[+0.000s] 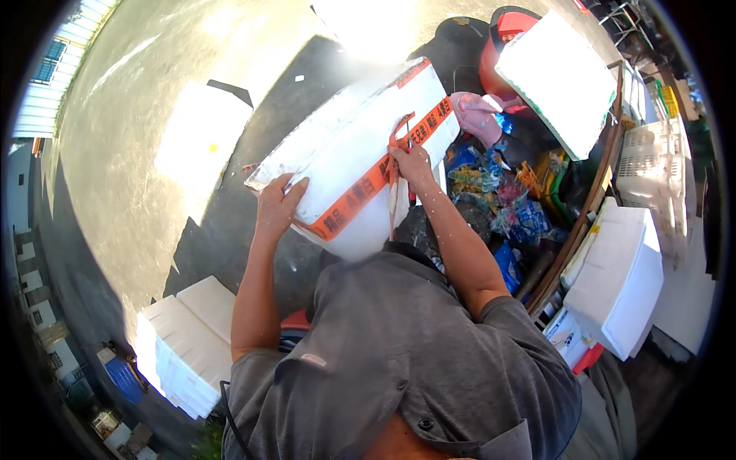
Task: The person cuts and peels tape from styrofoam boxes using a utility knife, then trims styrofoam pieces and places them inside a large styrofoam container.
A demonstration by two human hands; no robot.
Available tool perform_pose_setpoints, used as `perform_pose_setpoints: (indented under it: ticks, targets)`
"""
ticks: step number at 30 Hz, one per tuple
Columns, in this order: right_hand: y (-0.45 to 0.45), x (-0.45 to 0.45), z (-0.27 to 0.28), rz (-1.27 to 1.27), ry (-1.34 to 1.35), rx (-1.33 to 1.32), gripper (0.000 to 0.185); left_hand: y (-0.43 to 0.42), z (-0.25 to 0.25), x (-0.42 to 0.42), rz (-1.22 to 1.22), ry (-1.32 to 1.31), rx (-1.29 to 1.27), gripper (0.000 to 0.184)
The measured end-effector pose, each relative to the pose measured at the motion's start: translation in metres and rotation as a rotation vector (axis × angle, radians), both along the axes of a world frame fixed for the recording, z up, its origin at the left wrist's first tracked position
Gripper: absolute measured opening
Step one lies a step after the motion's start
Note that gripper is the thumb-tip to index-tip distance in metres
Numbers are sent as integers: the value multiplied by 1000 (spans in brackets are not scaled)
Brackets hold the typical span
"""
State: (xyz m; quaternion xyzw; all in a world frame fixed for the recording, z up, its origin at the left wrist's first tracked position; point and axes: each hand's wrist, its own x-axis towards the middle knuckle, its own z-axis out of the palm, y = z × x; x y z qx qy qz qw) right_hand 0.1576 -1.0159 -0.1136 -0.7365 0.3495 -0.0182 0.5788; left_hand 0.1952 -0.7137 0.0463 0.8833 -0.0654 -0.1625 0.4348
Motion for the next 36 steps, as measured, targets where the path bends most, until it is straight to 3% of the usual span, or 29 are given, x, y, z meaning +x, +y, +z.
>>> perform_pose_setpoints:
  ticks: [3,6,9,12,15,18,21,24,27,30,33,36]
  targets:
    - [-1,3,3,-24,84,66,31,4,-3,-3,8,9,-4,41]
    - [-1,3,5,-110,-19,79,34,8,-9,0,0,-23,4,42]
    - [-1,6,23,-36,70,139,35,9,-16,2,-8,-35,1,42]
    - [-8,9,-21,-1,77,-96,35,7,-10,1,-5,-6,-16,42]
    - [-10,8,-31,-46,-18,-91,30,7,-7,4,-1,22,-47,41]
    - [-6,11,-1,-55,55,259,22,8,-10,3,10,45,-60,39]
    - [-1,13,21,-92,136,215,20,9,-11,6,4,46,-52,37]
    - [-14,5,13,-34,168,386,15,9,-11,6,23,50,-74,37]
    - [-6,0,30,-196,24,794,15,9,-8,6,26,64,-78,37]
    - [-1,-1,42,-279,-29,837,13,10,-10,7,24,52,-62,37]
    - [-6,2,49,-212,110,828,15,9,-12,7,25,37,-70,38]
    - [-18,3,-9,-54,212,779,16,8,-8,11,12,37,-32,39]
